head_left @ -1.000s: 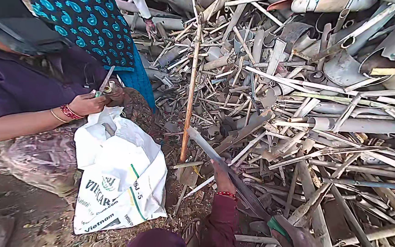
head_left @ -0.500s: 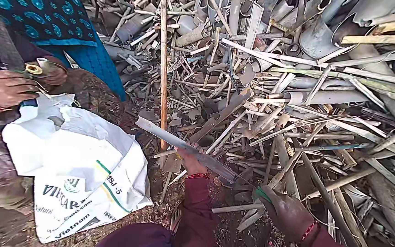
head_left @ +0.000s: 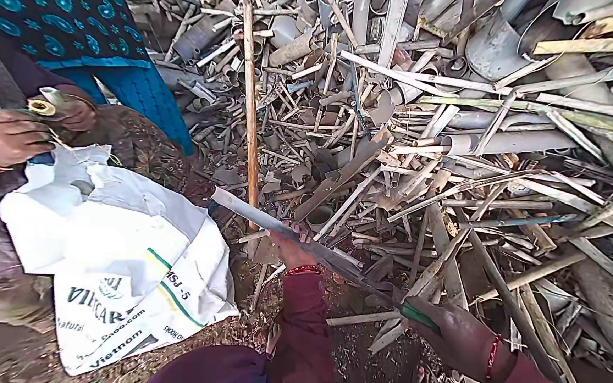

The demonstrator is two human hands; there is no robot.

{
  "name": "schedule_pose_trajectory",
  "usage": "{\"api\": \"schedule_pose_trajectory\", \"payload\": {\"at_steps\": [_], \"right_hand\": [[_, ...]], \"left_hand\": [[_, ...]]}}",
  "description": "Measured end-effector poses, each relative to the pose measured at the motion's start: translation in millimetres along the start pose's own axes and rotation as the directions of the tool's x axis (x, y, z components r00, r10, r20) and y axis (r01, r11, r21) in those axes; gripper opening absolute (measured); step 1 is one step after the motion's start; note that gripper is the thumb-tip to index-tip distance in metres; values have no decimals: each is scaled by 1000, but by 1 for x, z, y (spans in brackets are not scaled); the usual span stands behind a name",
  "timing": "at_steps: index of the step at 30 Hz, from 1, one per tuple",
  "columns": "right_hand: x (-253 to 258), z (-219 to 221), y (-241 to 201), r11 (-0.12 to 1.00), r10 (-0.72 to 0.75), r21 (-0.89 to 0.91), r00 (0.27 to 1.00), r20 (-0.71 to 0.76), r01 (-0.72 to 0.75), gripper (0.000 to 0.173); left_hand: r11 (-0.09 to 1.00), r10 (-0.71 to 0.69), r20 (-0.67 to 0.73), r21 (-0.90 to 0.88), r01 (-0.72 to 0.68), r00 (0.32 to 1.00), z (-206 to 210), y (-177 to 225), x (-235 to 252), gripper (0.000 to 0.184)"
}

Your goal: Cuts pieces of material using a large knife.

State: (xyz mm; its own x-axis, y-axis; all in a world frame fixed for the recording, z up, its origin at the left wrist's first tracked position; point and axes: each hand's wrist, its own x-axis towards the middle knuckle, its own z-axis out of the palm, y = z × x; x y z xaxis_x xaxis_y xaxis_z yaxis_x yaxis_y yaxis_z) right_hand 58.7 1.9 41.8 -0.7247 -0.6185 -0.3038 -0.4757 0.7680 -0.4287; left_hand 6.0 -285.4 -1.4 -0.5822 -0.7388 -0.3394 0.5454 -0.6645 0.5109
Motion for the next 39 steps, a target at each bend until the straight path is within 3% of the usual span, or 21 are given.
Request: {"api": "schedule_pose_trajectory", "payload": {"at_steps": [1,4,8,11,14,17,20,24,27,31,39], "right_hand": [[-1,0,2,1000,-9,12,1000,6,9,37],[-3,0,1,995,-10,-98,986,-165,-6,39],[2,-1,-8,998,52,-38,998,40,-51,43],[6,9,-15,998,26,-55,987,-158,-35,42],[12,2,-19,999,47,17,998,-38,-46,44],[13,5,-21,999,33,-36,985,-172,-40,42],[17,8,-23,998,19,59,994,-106,-12,43],[21,18,-27,1000,-12,-25,956,-294,5,43],[25,13,-27,993,-4,117,984,-179,26,44],[28,13,-29,1000,-3,25,943,-331,12,42],[31,8,-36,994,39,109,946,-323,-4,40]], "left_hand": [[1000,-4,1,5,4,1000,0,0,1,55],[1000,10,31,27,-11,999,-2,-3,1,56],[992,-7,98,127,-5,995,5,-3,-10,56],[984,-44,152,177,16,987,10,-12,-24,53],[967,-81,171,250,36,982,13,-18,-34,54],[971,-96,156,230,58,983,14,-15,-33,55],[969,-113,192,236,66,975,14,-14,-34,58],[968,-145,233,234,89,962,14,-20,-36,61],[964,-152,230,247,93,961,19,-21,-41,59],[969,-187,311,215,123,932,16,-25,-43,61],[929,-254,432,359,93,865,14,-39,-53,67]]}}
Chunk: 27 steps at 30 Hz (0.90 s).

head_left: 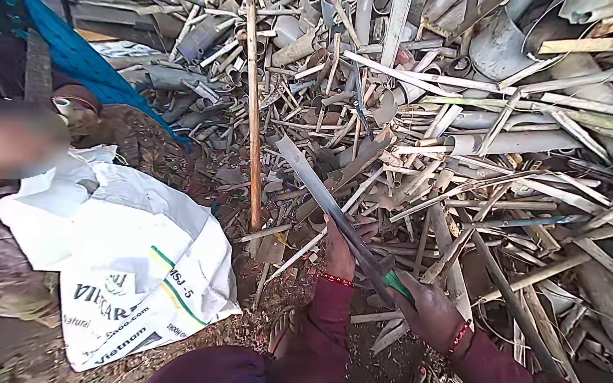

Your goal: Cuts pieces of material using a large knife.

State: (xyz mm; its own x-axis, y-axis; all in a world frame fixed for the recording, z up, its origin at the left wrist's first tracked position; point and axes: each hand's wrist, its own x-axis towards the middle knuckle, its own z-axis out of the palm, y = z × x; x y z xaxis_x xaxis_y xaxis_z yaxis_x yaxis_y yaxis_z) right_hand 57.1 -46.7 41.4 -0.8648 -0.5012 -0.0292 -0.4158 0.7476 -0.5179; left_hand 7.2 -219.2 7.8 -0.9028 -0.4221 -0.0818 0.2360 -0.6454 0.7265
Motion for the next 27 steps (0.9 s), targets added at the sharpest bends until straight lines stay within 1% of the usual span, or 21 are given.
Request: {"api": "schedule_pose_trajectory", "payload": {"at_steps": [1,4,7,8,10,12,13,14,15,16,17,18,19,20,21,22,23,24,25,26,27], "right_hand": [[1,-2,0,1000,7,29,1000,25,-7,40],[2,-3,4,999,30,27,999,-19,-29,40],[0,-4,8,998,-11,57,1000,28,9,39],[0,-5,8,999,11,37,999,38,-13,39],[2,-15,1,985,170,-68,975,140,-162,43],[5,-36,-5,930,363,-165,885,292,-328,46],[3,-45,-3,909,416,-162,856,307,-384,44],[-1,-54,0,893,450,-141,851,271,-427,41],[-6,-61,6,881,473,-116,860,191,-459,40],[-10,-64,15,885,465,-63,883,68,-462,41],[-15,-62,26,909,416,12,905,-88,-416,40],[-17,-53,35,939,344,78,909,-237,-335,40],[-17,-42,39,961,277,112,903,-329,-255,44],[-17,-30,36,971,239,105,920,-310,-217,51],[-17,-25,28,961,274,76,955,-109,-267,58],[-10,-28,19,922,381,-22,893,241,-387,63],[1,-29,19,884,460,-168,744,484,-437,64],[8,-28,24,850,521,-279,632,574,-447,59],[10,-31,30,816,572,-322,595,564,-480,55],[8,-39,35,791,608,-304,622,493,-531,54],[5,-46,38,787,615,-230,696,372,-573,55]], "left_hand": [[1000,-3,3,7,3,1000,1,-1,0,67],[1000,-15,-6,10,15,1000,1,0,-2,66],[999,-17,-29,-31,16,999,0,-2,1,68],[999,-9,-38,-36,8,999,-2,-2,3,67],[1000,18,-92,-22,-20,996,-7,-2,6,65],[999,49,-204,18,-46,978,-9,-3,10,62],[996,71,-259,64,-57,963,-11,-2,12,60],[986,130,-306,143,-90,943,-15,-1,15,56],[968,203,-342,208,-137,918,-22,-1,19,51],[949,266,-353,258,-180,897,-30,0,22,46],[939,298,-352,275,-207,887,-35,2,25,40],[931,324,-335,282,-234,885,-37,1,26,32],[925,343,-313,276,-260,886,-37,-2,26,26],[926,350,-295,254,-280,889,-33,-6,24,25],[930,350,-286,220,-294,892,-25,-10,20,26],[928,359,-274,207,-309,892,-17,-13,16,27],[914,389,-259,225,-336,884,-12,-16,13,30],[881,448,-241,282,-379,861,-11,-19,14,31],[829,515,-213,369,-420,830,-13,-21,16,32],[788,552,-194,439,-432,811,-16,-23,18,33],[782,550,-204,466,-413,810,-18,-25,20,32]]}}
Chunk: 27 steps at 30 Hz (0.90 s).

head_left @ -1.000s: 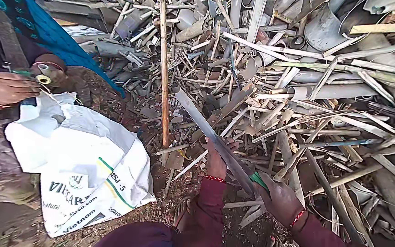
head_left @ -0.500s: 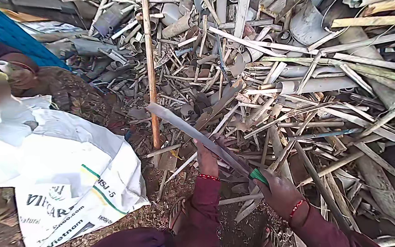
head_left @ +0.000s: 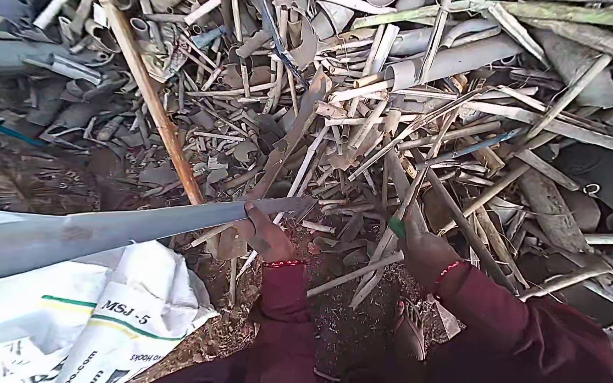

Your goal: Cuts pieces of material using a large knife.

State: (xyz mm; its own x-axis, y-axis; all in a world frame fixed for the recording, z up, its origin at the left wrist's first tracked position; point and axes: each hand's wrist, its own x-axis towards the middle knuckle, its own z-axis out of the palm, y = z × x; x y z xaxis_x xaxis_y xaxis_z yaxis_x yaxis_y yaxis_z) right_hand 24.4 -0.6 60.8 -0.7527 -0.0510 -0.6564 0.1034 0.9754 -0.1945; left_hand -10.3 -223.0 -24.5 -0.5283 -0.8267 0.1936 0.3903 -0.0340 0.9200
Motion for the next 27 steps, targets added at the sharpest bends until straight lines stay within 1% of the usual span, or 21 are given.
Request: {"api": "schedule_pose_trajectory", "payload": {"at_steps": [1,2,3,4,5,6,7,8,10,11,12,13,14,15,16,17,18,21,22,24,27], "right_hand": [[-2,0,4,994,-49,89,984,-170,65,57],[-1,5,7,970,-136,148,938,-319,191,58],[2,12,8,942,-224,156,903,-367,298,58],[2,12,4,948,-261,123,937,-233,295,59],[3,8,-3,978,-206,14,978,15,206,62],[9,7,-7,983,-115,-116,973,199,139,65],[15,8,-7,974,-32,-205,955,295,96,63],[18,6,-3,969,21,-238,947,320,59,58],[19,-8,9,976,81,-214,969,234,-30,51],[18,-17,13,981,102,-182,981,164,-72,54],[17,-24,15,985,113,-141,989,92,-99,55],[16,-28,17,989,116,-98,993,32,-112,54],[15,-31,19,992,112,-55,994,-3,-112,52],[15,-33,20,995,102,-21,995,-12,-102,52],[16,-33,22,996,84,11,996,-1,-84,53],[18,-32,23,997,59,38,998,30,-60,51],[22,-29,25,997,35,59,997,72,-39,49],[26,-20,23,999,-21,37,988,150,16,43],[26,-18,22,999,-24,25,987,160,21,43],[26,-17,23,999,-22,33,989,149,17,44],[25,-23,31,994,0,111,997,82,-10,44]], "left_hand": [[999,-38,3,-6,38,999,1,-4,0,32],[996,-84,6,-38,84,996,3,-8,-2,30],[989,-125,15,-73,126,992,7,-10,-6,28],[981,-153,29,-113,155,988,11,-11,-11,25],[975,-163,33,-144,167,986,15,-11,-15,24],[976,-151,31,-154,154,988,18,-12,-17,24],[985,-105,39,-135,110,994,19,-16,-17,27],[997,-27,62,-72,31,998,17,-21,-14,29],[986,82,118,133,-97,990,10,-36,-3,30],[947,54,154,306,-100,987,6,-47,2,34],[851,-23,232,515,-103,973,-2,-60,4,39],[714,-182,323,693,-101,929,-10,-72,4,41],[550,-393,399,824,-136,829,-17,-85,4,43],[383,-612,427,896,-224,665,-24,-103,3,46],[276,-756,408,908,-315,512,-32,-126,-3,46],[229,-833,377,901,-368,405,-42,-148,-15,46],[207,-865,353,899,-386,357,-53,-165,-31,47],[152,-882,314,896,-418,351,-77,-195,-68,49],[138,-867,318,893,-429,383,-81,-201,-73,46],[140,-798,353,897,-420,488,-81,-196,-72,41],[327,-636,473,881,-342,610,-64,-172,-50,34]]}}
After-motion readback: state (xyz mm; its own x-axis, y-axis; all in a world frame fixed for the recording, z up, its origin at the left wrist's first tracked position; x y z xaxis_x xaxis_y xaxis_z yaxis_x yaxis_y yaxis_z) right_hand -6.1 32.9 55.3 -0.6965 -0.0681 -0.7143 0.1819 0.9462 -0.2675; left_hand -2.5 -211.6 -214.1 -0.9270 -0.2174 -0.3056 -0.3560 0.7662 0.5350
